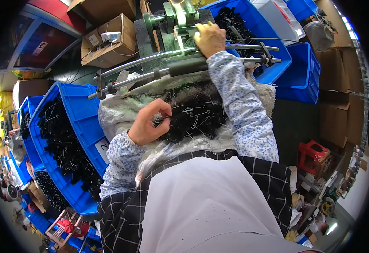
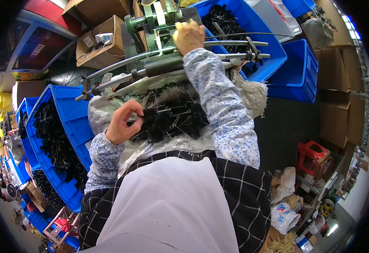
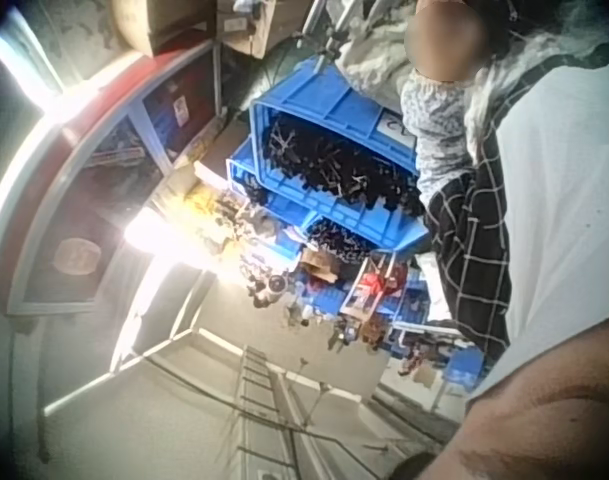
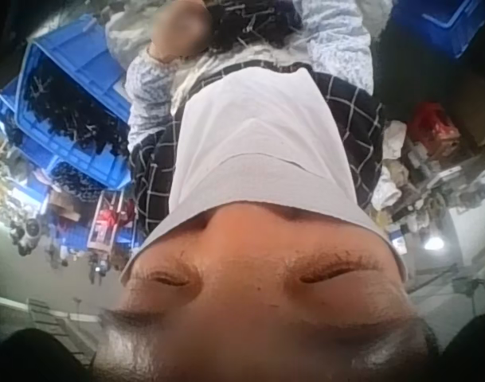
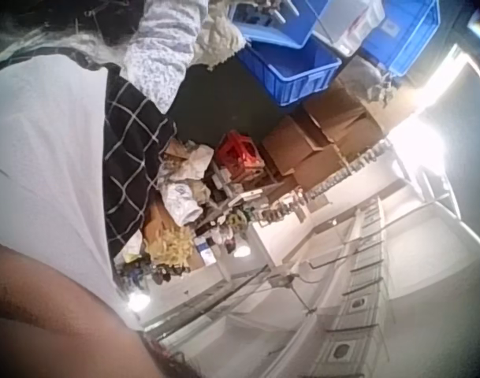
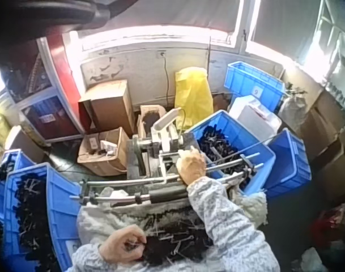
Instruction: The person operates a green benchtop machine, repeatedly picking up small black metal rods from a pile and inserting them into the machine's slot. The person then pulls a lever to process the rods and places them into a blue bin. The task is performed continuously throughout the clip.
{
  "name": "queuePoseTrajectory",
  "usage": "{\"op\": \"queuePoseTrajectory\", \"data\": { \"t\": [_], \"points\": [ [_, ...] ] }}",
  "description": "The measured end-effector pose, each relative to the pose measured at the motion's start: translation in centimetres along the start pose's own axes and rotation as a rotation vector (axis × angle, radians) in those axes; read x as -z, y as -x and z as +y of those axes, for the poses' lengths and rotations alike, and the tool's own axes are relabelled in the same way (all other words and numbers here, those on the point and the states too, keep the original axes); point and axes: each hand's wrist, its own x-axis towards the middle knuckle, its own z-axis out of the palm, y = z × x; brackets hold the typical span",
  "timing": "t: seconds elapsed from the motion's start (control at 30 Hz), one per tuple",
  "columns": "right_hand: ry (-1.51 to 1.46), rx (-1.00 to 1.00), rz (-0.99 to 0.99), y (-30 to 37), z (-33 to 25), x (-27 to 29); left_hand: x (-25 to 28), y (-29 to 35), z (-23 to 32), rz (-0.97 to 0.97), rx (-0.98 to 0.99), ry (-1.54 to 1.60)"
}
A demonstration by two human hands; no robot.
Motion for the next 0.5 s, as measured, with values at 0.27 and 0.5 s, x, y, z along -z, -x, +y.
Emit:
{"op": "queuePoseTrajectory", "data": {
  "t": [0.27,0.5],
  "points": [
    [-0.003,-0.037,-0.137,-1.4,7.2,0.2,0.6,0.4,0.2,0.043,0.084,0.057],
    [0.170,0.073,-0.252,-3.8,10.7,0.5,0.3,-0.1,0.2,0.018,0.115,0.105]
  ]
}}
